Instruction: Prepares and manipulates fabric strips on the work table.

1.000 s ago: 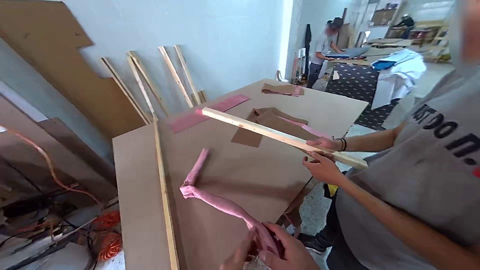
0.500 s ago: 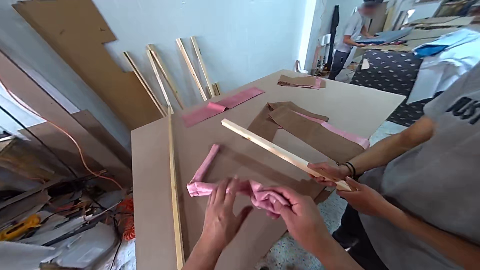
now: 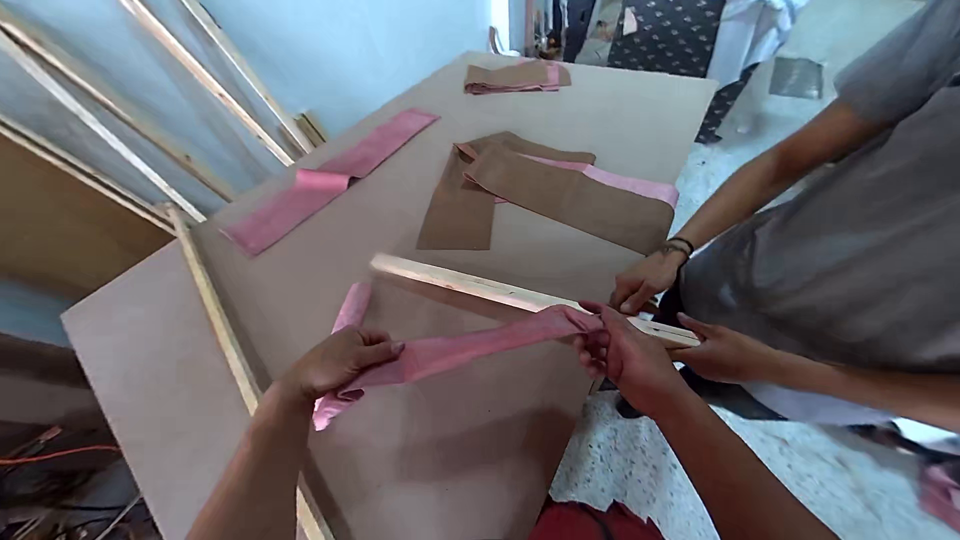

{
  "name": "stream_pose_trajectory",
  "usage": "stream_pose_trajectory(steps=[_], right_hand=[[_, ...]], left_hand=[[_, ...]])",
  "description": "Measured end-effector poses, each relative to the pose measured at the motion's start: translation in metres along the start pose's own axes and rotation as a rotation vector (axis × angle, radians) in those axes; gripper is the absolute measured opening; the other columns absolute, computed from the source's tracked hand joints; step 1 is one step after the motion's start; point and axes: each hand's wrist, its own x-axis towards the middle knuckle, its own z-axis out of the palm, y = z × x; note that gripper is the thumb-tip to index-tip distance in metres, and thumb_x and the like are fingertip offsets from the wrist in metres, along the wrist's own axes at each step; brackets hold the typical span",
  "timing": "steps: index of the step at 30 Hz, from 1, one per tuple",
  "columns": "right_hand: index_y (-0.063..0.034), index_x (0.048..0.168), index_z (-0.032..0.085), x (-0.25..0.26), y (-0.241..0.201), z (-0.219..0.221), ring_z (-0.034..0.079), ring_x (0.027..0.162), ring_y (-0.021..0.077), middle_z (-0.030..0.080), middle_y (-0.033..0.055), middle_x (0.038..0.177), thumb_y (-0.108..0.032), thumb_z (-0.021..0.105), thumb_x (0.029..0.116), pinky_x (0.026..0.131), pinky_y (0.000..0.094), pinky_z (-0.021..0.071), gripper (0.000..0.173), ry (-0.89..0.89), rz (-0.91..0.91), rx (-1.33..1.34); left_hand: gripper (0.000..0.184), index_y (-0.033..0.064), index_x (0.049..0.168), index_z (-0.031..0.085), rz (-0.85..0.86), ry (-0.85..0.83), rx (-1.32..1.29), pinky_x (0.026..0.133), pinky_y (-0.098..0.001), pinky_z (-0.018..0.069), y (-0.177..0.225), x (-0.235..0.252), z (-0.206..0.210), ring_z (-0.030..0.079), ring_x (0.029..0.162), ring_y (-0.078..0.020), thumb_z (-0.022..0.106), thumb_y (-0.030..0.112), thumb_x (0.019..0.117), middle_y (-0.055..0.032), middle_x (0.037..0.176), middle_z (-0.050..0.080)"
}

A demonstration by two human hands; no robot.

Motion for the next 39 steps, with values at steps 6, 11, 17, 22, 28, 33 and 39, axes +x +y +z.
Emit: stream_pose_trajectory(steps=[6, 11, 17, 22, 28, 33, 39], right_hand=[[-0.0127, 0.104, 0.073, -0.008, 0.003, -0.004, 0.065, 0.057, 0.0184, 0.070, 0.0048, 0.072, -0.035, 0.071, 0.0983, 0.056, 0.0365, 0.0578, 0.023, 0.256, -0.056, -0.530], [-0.0194, 0.094, 0.077, -0.012, 0.014, -0.017, 0.058, 0.057, 0.0133, 0.067, -0.0019, 0.071, -0.045, 0.066, 0.0984, 0.056, 0.0392, 0.0505, 0.029, 0.350, -0.198, -0.669], [-0.0138, 0.128, 0.070, 0.042, -0.007, 0.074, 0.063, 0.064, 0.0152, 0.070, 0.0046, 0.081, -0.029, 0.050, 0.1088, 0.059, 0.0337, 0.0557, 0.032, -0.064, -0.147, -0.439], [-0.0039, 0.117, 0.070, 0.107, -0.003, 0.150, 0.067, 0.068, 0.0153, 0.072, 0.0076, 0.085, -0.030, 0.052, 0.1084, 0.061, 0.0304, 0.0571, 0.033, -0.178, -0.113, -0.205], [-0.0231, 0.133, 0.068, 0.107, 0.027, 0.115, 0.065, 0.117, 0.0133, 0.069, -0.0009, 0.127, -0.048, 0.054, 0.1043, 0.101, 0.0412, 0.0546, 0.041, -0.199, -0.374, -1.103], [-0.0144, 0.151, 0.052, 0.109, 0.051, 0.034, 0.055, 0.131, 0.0376, 0.057, 0.0169, 0.145, -0.042, 0.073, 0.0933, 0.111, 0.0590, 0.0418, 0.068, 0.073, -0.245, -1.606], [-0.0149, 0.131, 0.066, 0.091, 0.046, 0.004, 0.064, 0.115, 0.0342, 0.067, 0.0142, 0.123, -0.034, 0.064, 0.1003, 0.097, 0.0530, 0.0530, 0.036, 0.025, -0.217, -1.617]], left_hand=[[0.043, 0.0094, 0.081, 0.072, -0.063, -0.043, 0.177, 0.057, -0.0363, 0.0500, 0.008, 0.035, -0.014, 0.061, 0.060, -0.0163, 0.055, 0.041, 0.1053, -0.0068, 0.068, 0.066], [0.055, 0.0151, 0.131, 0.062, -0.143, -0.336, 0.279, 0.061, -0.0312, 0.0560, -0.004, 0.019, -0.037, 0.064, 0.064, -0.0145, 0.084, 0.034, 0.0848, -0.0050, 0.082, 0.068], [0.031, -0.0014, 0.123, 0.067, 0.056, 0.830, 0.917, 0.089, -0.0810, 0.0420, 0.038, -0.009, -0.126, 0.060, 0.110, -0.0590, 0.066, 0.008, 0.0941, -0.0345, 0.117, 0.064], [0.060, -0.0034, 0.144, 0.051, 0.376, 1.156, 0.620, 0.112, -0.0651, 0.0396, 0.051, 0.010, -0.054, 0.045, 0.138, -0.0495, 0.068, 0.026, 0.0955, -0.0333, 0.147, 0.046], [0.048, 0.0141, 0.136, 0.066, 0.366, 0.666, 0.348, 0.089, -0.0513, 0.0609, -0.029, 0.104, 0.091, 0.068, 0.115, -0.0291, 0.076, 0.027, 0.0912, -0.0147, 0.145, 0.056], [0.028, 0.0044, 0.111, 0.074, 0.308, 0.813, 0.338, 0.092, -0.0488, 0.0599, -0.058, 0.113, 0.056, 0.072, 0.106, -0.0260, 0.067, 0.029, 0.1000, -0.0129, 0.123, 0.070], [0.077, 0.0106, 0.135, 0.063, 0.042, 0.438, 0.619, 0.094, -0.0521, 0.0571, 0.010, 0.094, 0.127, 0.066, 0.116, -0.0288, 0.069, 0.068, 0.0848, -0.0104, 0.137, 0.062]])
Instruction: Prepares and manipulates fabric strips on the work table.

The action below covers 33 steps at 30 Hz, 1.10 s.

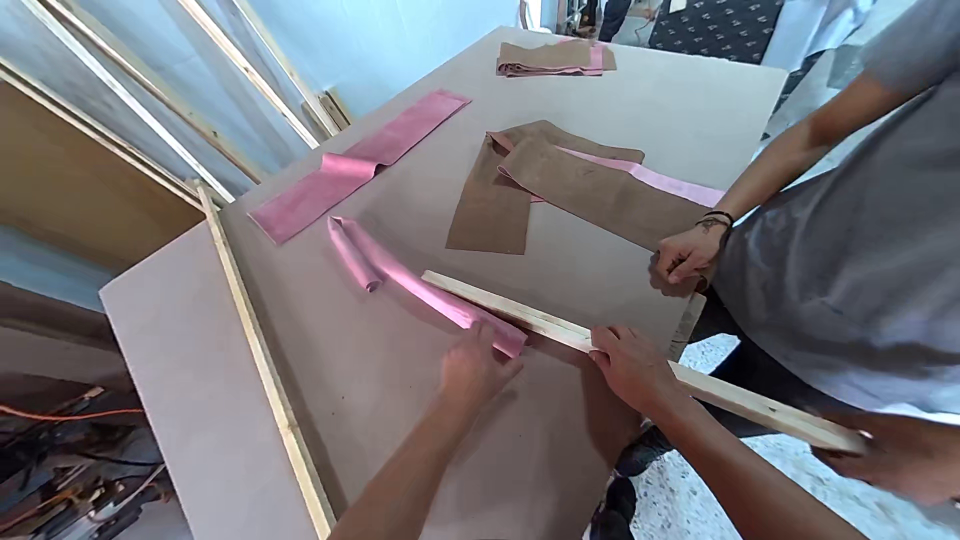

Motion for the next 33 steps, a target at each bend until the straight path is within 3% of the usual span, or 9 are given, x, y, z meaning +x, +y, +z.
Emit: stream_pose_trajectory(steps=[2, 5, 10, 13, 15, 17, 21, 28, 33], right_hand=[[-0.0145, 0.134, 0.064, -0.010, 0.010, -0.005, 0.063, 0.117, 0.0329, 0.066, 0.0140, 0.124, -0.038, 0.057, 0.1032, 0.100, 0.0516, 0.0515, 0.039, -0.016, -0.003, 0.006], [-0.0156, 0.140, 0.059, -0.029, 0.022, -0.023, 0.066, 0.113, 0.0312, 0.065, 0.0126, 0.127, -0.042, 0.046, 0.1069, 0.095, 0.0518, 0.0542, 0.045, -0.064, -0.012, 0.023], [-0.0189, 0.136, 0.063, -0.105, 0.061, -0.058, 0.069, 0.107, 0.0326, 0.068, 0.0133, 0.123, -0.062, 0.024, 0.1062, 0.089, 0.0587, 0.0553, 0.066, -0.183, -0.062, 0.258], [-0.0093, 0.130, 0.068, -0.172, 0.092, -0.072, 0.072, 0.097, 0.0349, 0.073, 0.0176, 0.112, -0.055, 0.032, 0.1082, 0.086, 0.0604, 0.0568, 0.062, -0.233, -0.131, 0.433], [-0.0025, 0.127, 0.069, -0.204, 0.107, -0.075, 0.072, 0.093, 0.0365, 0.072, 0.0216, 0.108, -0.046, 0.037, 0.1102, 0.085, 0.0599, 0.0564, 0.056, -0.289, -0.144, 0.524], [-0.0009, 0.126, 0.068, -0.221, 0.114, -0.065, 0.072, 0.087, 0.0352, 0.073, 0.0215, 0.105, -0.046, 0.035, 0.1108, 0.083, 0.0584, 0.0569, 0.058, -0.295, -0.111, 0.571], [-0.0008, 0.128, 0.065, -0.228, 0.119, -0.041, 0.071, 0.076, 0.0341, 0.072, 0.0206, 0.090, -0.051, 0.032, 0.1104, 0.073, 0.0581, 0.0569, 0.063, -0.244, 0.003, 0.633], [-0.0016, 0.126, 0.066, -0.243, 0.122, -0.019, 0.070, 0.072, 0.0296, 0.072, 0.0171, 0.084, -0.048, 0.031, 0.1112, 0.071, 0.0555, 0.0569, 0.060, -0.319, 0.080, 0.770], [-0.0034, 0.126, 0.068, -0.248, 0.131, 0.005, 0.070, 0.070, 0.0302, 0.072, 0.0171, 0.083, -0.050, 0.032, 0.1103, 0.068, 0.0558, 0.0565, 0.061, -0.283, 0.100, 0.715]], left_hand=[[0.068, 0.0077, 0.135, 0.061, -0.039, 0.011, 0.084, 0.098, -0.0525, 0.0534, 0.017, -0.004, 0.025, 0.061, 0.124, -0.0324, 0.062, 0.061, 0.0925, -0.0133, 0.142, 0.058], [0.033, 0.0087, 0.121, 0.070, -0.114, 0.178, 0.018, 0.091, -0.0524, 0.0571, 0.016, 0.001, 0.033, 0.069, 0.110, -0.0309, 0.064, 0.031, 0.0967, -0.0125, 0.123, 0.069], [0.034, 0.0087, 0.111, 0.075, -0.220, 0.019, -0.375, 0.095, -0.0539, 0.0559, -0.003, 0.013, -0.026, 0.073, 0.101, -0.0269, 0.050, 0.031, 0.1077, -0.0119, 0.103, 0.076], [0.032, -0.0002, 0.125, 0.068, -0.080, 0.000, -0.309, 0.109, -0.0562, 0.0452, -0.003, 0.008, -0.033, 0.063, 0.122, -0.0354, 0.060, 0.021, 0.1029, -0.0221, 0.126, 0.067], [0.023, 0.0048, 0.107, 0.076, -0.107, 0.110, -0.318, 0.096, -0.0572, 0.0516, 0.002, 0.008, -0.028, 0.068, 0.105, -0.0314, 0.065, 0.023, 0.0993, -0.0154, 0.111, 0.072], [0.019, 0.0135, 0.108, 0.079, -0.203, 0.180, -0.335, 0.092, -0.0538, 0.0557, 0.010, 0.002, -0.028, 0.071, 0.098, -0.0236, 0.071, 0.026, 0.0957, -0.0063, 0.107, 0.075], [0.012, 0.0077, 0.102, 0.075, -0.271, 0.204, -0.649, 0.077, -0.0428, 0.0629, 0.022, -0.020, -0.030, 0.074, 0.077, -0.0186, 0.071, 0.019, 0.0978, -0.0067, 0.089, 0.076], [0.020, 0.0074, 0.103, 0.077, -0.286, -0.070, -0.616, 0.083, -0.0372, 0.0613, 0.031, -0.020, -0.018, 0.075, 0.081, -0.0138, 0.064, 0.022, 0.1025, -0.0036, 0.090, 0.077], [0.019, 0.0001, 0.100, 0.074, -0.345, 0.084, -0.935, 0.072, -0.0344, 0.0633, 0.038, -0.022, -0.006, 0.074, 0.071, -0.0172, 0.063, 0.015, 0.1028, -0.0090, 0.085, 0.076]])
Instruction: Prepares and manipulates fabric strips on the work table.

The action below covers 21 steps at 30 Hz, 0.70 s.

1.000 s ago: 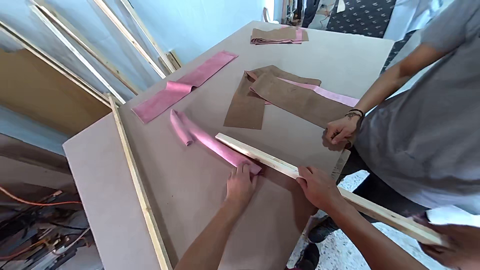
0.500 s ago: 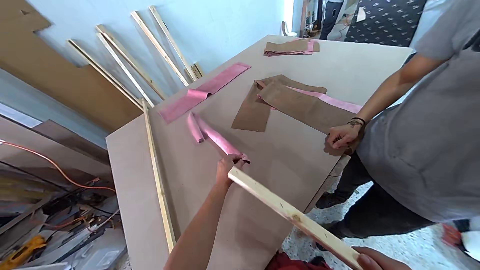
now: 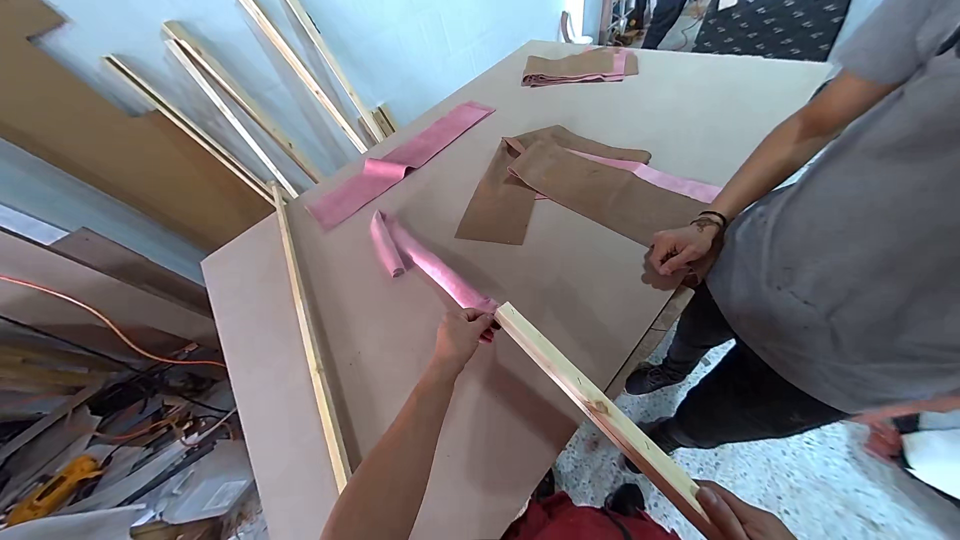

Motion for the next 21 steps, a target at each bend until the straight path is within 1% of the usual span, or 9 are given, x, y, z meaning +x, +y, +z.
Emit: stream_pose_trajectory(steps=[2, 5, 7, 11, 13, 16, 18, 20, 21], right_hand=[[-0.0030, 0.127, 0.067, -0.004, 0.002, 0.002, 0.071, 0.076, 0.0336, 0.073, 0.0197, 0.093, -0.050, 0.031, 0.1104, 0.073, 0.0581, 0.0564, 0.062, 0.020, -0.004, -0.071], [-0.0046, 0.129, 0.068, -0.011, -0.005, 0.002, 0.072, 0.095, 0.0384, 0.073, 0.0217, 0.110, -0.050, 0.031, 0.1103, 0.085, 0.0611, 0.0558, 0.061, 0.041, -0.015, -0.226], [-0.0090, 0.130, 0.068, -0.015, -0.007, 0.004, 0.071, 0.102, 0.0396, 0.072, 0.0205, 0.114, -0.051, 0.031, 0.1101, 0.085, 0.0617, 0.0558, 0.060, 0.055, -0.017, -0.300], [-0.0061, 0.128, 0.068, -0.024, -0.004, 0.003, 0.071, 0.096, 0.0397, 0.072, 0.0221, 0.110, -0.049, 0.030, 0.1109, 0.082, 0.0602, 0.0560, 0.059, 0.085, -0.047, -0.284], [-0.0044, 0.129, 0.067, -0.026, 0.003, 0.003, 0.071, 0.096, 0.0397, 0.072, 0.0228, 0.110, -0.047, 0.030, 0.1112, 0.083, 0.0601, 0.0560, 0.059, 0.086, -0.019, -0.272], [-0.0054, 0.129, 0.068, -0.024, 0.010, 0.006, 0.072, 0.098, 0.0387, 0.072, 0.0214, 0.111, -0.047, 0.030, 0.1107, 0.084, 0.0599, 0.0562, 0.059, 0.094, 0.027, -0.287], [-0.0048, 0.128, 0.068, -0.024, 0.012, 0.005, 0.072, 0.096, 0.0383, 0.073, 0.0214, 0.109, -0.049, 0.031, 0.1104, 0.084, 0.0605, 0.0559, 0.060, 0.065, 0.030, -0.251], [-0.0038, 0.128, 0.067, -0.025, 0.013, 0.002, 0.072, 0.091, 0.0355, 0.073, 0.0203, 0.104, -0.052, 0.035, 0.1093, 0.083, 0.0601, 0.0561, 0.060, -0.005, 0.026, -0.140], [-0.0037, 0.127, 0.067, -0.025, 0.012, 0.002, 0.072, 0.085, 0.0335, 0.073, 0.0193, 0.098, -0.054, 0.040, 0.1079, 0.079, 0.0590, 0.0566, 0.060, -0.021, 0.018, -0.077]], left_hand=[[0.019, 0.0050, 0.098, 0.077, 0.025, 0.055, 0.077, 0.072, -0.0340, 0.0632, 0.000, 0.000, 0.000, 0.074, 0.070, -0.0145, 0.065, 0.020, 0.1021, -0.0047, 0.083, 0.077], [0.021, 0.0103, 0.099, 0.078, 0.089, 0.085, 0.272, 0.075, -0.0390, 0.0623, 0.004, -0.001, -0.001, 0.073, 0.072, -0.0136, 0.066, 0.027, 0.1015, -0.0019, 0.082, 0.076], [0.021, 0.0143, 0.097, 0.079, 0.169, 0.094, 0.468, 0.079, -0.0451, 0.0595, 0.002, -0.001, 0.000, 0.072, 0.078, -0.0150, 0.066, 0.030, 0.1011, -0.0010, 0.086, 0.077], [0.021, 0.0109, 0.101, 0.078, 0.407, 0.089, 0.727, 0.084, -0.0489, 0.0586, -0.015, 0.002, -0.002, 0.072, 0.088, -0.0210, 0.064, 0.026, 0.1014, -0.0052, 0.097, 0.075], [0.020, 0.0112, 0.102, 0.076, 0.363, -0.004, 0.792, 0.084, -0.0486, 0.0582, -0.019, 0.002, -0.003, 0.071, 0.087, -0.0214, 0.063, 0.026, 0.1007, -0.0055, 0.095, 0.074], [0.022, 0.0105, 0.112, 0.071, 0.174, -0.185, 0.930, 0.089, -0.0579, 0.0551, -0.023, -0.003, 0.006, 0.070, 0.102, -0.0307, 0.063, 0.027, 0.0990, -0.0114, 0.107, 0.072], [0.029, 0.0083, 0.111, 0.070, 0.135, -0.151, 0.852, 0.090, -0.0568, 0.0555, -0.031, -0.008, 0.013, 0.070, 0.101, -0.0301, 0.069, 0.032, 0.0957, -0.0122, 0.105, 0.072], [0.038, 0.0043, 0.115, 0.067, 0.045, -0.024, 0.557, 0.086, -0.0501, 0.0591, -0.034, -0.015, 0.019, 0.072, 0.091, -0.0253, 0.072, 0.037, 0.0957, -0.0123, 0.099, 0.073], [0.042, 0.0031, 0.120, 0.064, -0.028, 0.033, 0.357, 0.082, -0.0457, 0.0626, -0.036, -0.020, 0.022, 0.074, 0.086, -0.0230, 0.069, 0.039, 0.0981, -0.0116, 0.099, 0.073]])
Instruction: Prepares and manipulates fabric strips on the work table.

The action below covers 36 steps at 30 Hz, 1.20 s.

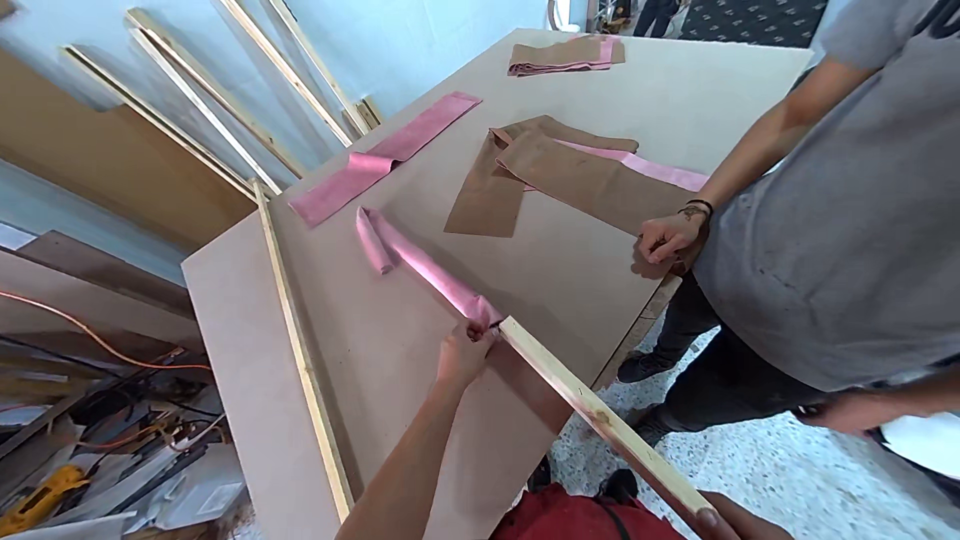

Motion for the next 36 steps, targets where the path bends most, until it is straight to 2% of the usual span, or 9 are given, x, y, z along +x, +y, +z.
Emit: stream_pose_trajectory(steps=[4, 7, 10, 13, 15, 21, 25, 28, 36], right_hand=[[-0.0034, 0.124, 0.064, 0.026, -0.048, 0.000, 0.068, 0.066, 0.0236, 0.070, 0.0111, 0.079, -0.051, 0.046, 0.1064, 0.063, 0.0505, 0.0580, 0.054, 0.070, -0.134, 0.203], [-0.0137, 0.124, 0.063, 0.066, -0.108, 0.008, 0.066, 0.061, 0.0127, 0.067, -0.0005, 0.076, -0.063, 0.042, 0.1036, 0.056, 0.0377, 0.0601, 0.058, 0.131, -0.395, 0.309], [-0.0127, 0.128, 0.064, 0.096, -0.110, 0.027, 0.067, 0.069, 0.0107, 0.070, 0.0015, 0.085, -0.065, 0.048, 0.1011, 0.062, 0.0360, 0.0606, 0.061, 0.177, -0.567, 0.335], [-0.0082, 0.134, 0.059, 0.117, -0.054, 0.056, 0.071, 0.094, 0.0159, 0.072, 0.0090, 0.108, -0.059, 0.055, 0.1000, 0.085, 0.0416, 0.0611, 0.062, 0.073, -0.489, 0.117], [-0.0087, 0.142, 0.057, 0.122, -0.017, 0.073, 0.067, 0.117, 0.0230, 0.068, 0.0129, 0.126, -0.053, 0.060, 0.0993, 0.104, 0.0463, 0.0528, 0.061, -0.138, -0.319, -0.050], [-0.0105, 0.131, 0.068, 0.117, 0.020, 0.056, 0.068, 0.116, 0.0297, 0.072, 0.0135, 0.122, -0.041, 0.059, 0.1028, 0.105, 0.0561, 0.0497, 0.043, -0.584, -0.236, -0.171], [-0.0143, 0.130, 0.069, 0.132, -0.042, -0.001, 0.072, 0.103, 0.0179, 0.075, 0.0037, 0.113, -0.040, 0.051, 0.1067, 0.097, 0.0465, 0.0583, 0.039, -0.265, -0.268, -0.018], [-0.0172, 0.122, 0.071, 0.157, -0.101, -0.019, 0.074, 0.088, 0.0162, 0.076, 0.0008, 0.101, -0.034, 0.054, 0.1064, 0.080, 0.0464, 0.0625, 0.029, 0.016, -0.364, 0.003], [-0.0149, 0.119, 0.072, 0.213, -0.181, 0.025, 0.071, 0.100, 0.0225, 0.074, 0.0071, 0.108, -0.031, 0.058, 0.1052, 0.092, 0.0507, 0.0570, 0.026, 0.100, -0.320, -0.125]], left_hand=[[0.061, -0.0003, 0.146, 0.043, 0.059, -0.255, -0.813, 0.095, -0.0514, 0.0598, 0.021, -0.063, 0.016, 0.070, 0.114, -0.0328, 0.048, 0.046, 0.1063, -0.0188, 0.128, 0.068], [0.093, 0.0019, 0.149, 0.042, 0.407, -0.451, -1.004, 0.102, -0.0527, 0.0556, 0.068, -0.108, 0.007, 0.066, 0.119, -0.0339, 0.071, 0.065, 0.0861, -0.0193, 0.132, 0.065], [0.078, 0.0045, 0.145, 0.050, 0.576, -0.367, -1.102, 0.093, -0.0499, 0.0594, 0.118, -0.122, -0.026, 0.070, 0.107, -0.0349, 0.079, 0.048, 0.0870, -0.0228, 0.120, 0.069], [0.042, 0.0035, 0.125, 0.064, 0.548, -0.144, -0.765, 0.077, -0.0425, 0.0653, 0.125, -0.142, -0.026, 0.074, 0.089, -0.0269, 0.080, 0.014, 0.0875, -0.0144, 0.102, 0.074], [0.034, 0.0069, 0.115, 0.070, 0.489, -0.188, -0.390, 0.084, -0.0389, 0.0650, 0.098, -0.163, 0.017, 0.075, 0.093, -0.0160, 0.082, 0.020, 0.0857, -0.0049, 0.103, 0.076], [0.038, 0.0025, 0.114, 0.071, 0.210, -0.277, -0.334, 0.094, -0.0385, 0.0613, 0.006, -0.196, 0.130, 0.073, 0.099, -0.0131, 0.081, 0.026, 0.0860, -0.0055, 0.105, 0.076], [0.064, 0.0071, 0.128, 0.063, -0.184, -0.279, -0.158, 0.098, -0.0428, 0.0569, -0.008, -0.193, 0.118, 0.071, 0.104, -0.0160, 0.078, 0.050, 0.0834, -0.0058, 0.110, 0.074], [0.064, 0.0059, 0.130, 0.061, -0.155, -0.246, -0.171, 0.098, -0.0415, 0.0566, -0.019, -0.198, 0.108, 0.071, 0.104, -0.0150, 0.077, 0.049, 0.0857, -0.0062, 0.111, 0.074], [0.058, 0.0067, 0.126, 0.063, -0.064, -0.222, -0.315, 0.099, -0.0390, 0.0575, -0.015, -0.171, 0.036, 0.071, 0.105, -0.0129, 0.079, 0.046, 0.0863, -0.0047, 0.110, 0.074]])
